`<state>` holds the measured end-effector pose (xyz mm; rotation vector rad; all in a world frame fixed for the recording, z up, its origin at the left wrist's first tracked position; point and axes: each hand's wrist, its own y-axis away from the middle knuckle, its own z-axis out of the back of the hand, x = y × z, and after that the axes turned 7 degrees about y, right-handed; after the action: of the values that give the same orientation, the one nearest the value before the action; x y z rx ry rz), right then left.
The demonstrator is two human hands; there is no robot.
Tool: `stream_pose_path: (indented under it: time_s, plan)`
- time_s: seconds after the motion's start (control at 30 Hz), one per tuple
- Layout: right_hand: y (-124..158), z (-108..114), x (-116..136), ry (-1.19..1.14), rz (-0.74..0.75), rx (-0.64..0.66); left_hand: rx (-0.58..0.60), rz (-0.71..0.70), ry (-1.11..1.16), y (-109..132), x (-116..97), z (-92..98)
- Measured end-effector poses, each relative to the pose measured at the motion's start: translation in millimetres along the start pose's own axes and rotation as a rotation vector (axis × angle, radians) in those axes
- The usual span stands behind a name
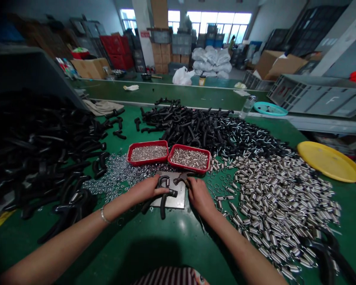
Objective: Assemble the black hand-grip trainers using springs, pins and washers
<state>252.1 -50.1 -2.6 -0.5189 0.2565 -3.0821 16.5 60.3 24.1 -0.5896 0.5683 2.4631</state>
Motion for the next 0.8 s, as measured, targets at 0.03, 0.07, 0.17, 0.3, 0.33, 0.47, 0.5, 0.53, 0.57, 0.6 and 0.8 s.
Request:
stream_pose_path:
  time_s: [0.03,0.07,0.17,0.3,0.33,0.47,0.5,0.53,0.57,0.6,0.8]
  plan:
    - [4,2,-4,-0.034,0.022,-0.002,0.010,-0.013,-0.027,-4,-5,-0.8]
    - [9,5,-8,-0.055,0.045,-0.010,0.013,-0.029,-0.061,-7,-9,-1.1]
    - [26,25,-31,-0.055,0.089,-0.043,-0.026,-0.098,-0.207,-16,-19,5.2]
    - [52,43,-77,0.012,0.104,-0.028,-0.149,-0.206,-0.311,-38,-27,30.2]
    - [52,45,-86,0.037,0.100,-0.043,-0.176,-0.234,-0.323,-47,-31,36.8]
    - [8,47,-85,0.147,0.081,-0.185,-0.189,-0.297,-0.385,-95,-55,49.9]
    - [-13,47,-75,0.175,0.087,-0.188,-0.178,-0.300,-0.395,-106,-62,49.4]
    - [-37,47,-64,0.200,0.102,-0.165,-0.168,-0.301,-0.402,-116,-67,47.9]
    - [-61,45,-53,0.240,0.109,-0.126,-0.159,-0.299,-0.410,-124,-71,45.6]
    - [-83,43,-42,0.289,0.112,-0.082,-0.155,-0.294,-0.418,-130,-73,42.8]
    - [-146,14,-22,0.326,0.104,-0.041,-0.213,-0.272,-0.407,-130,-59,26.2]
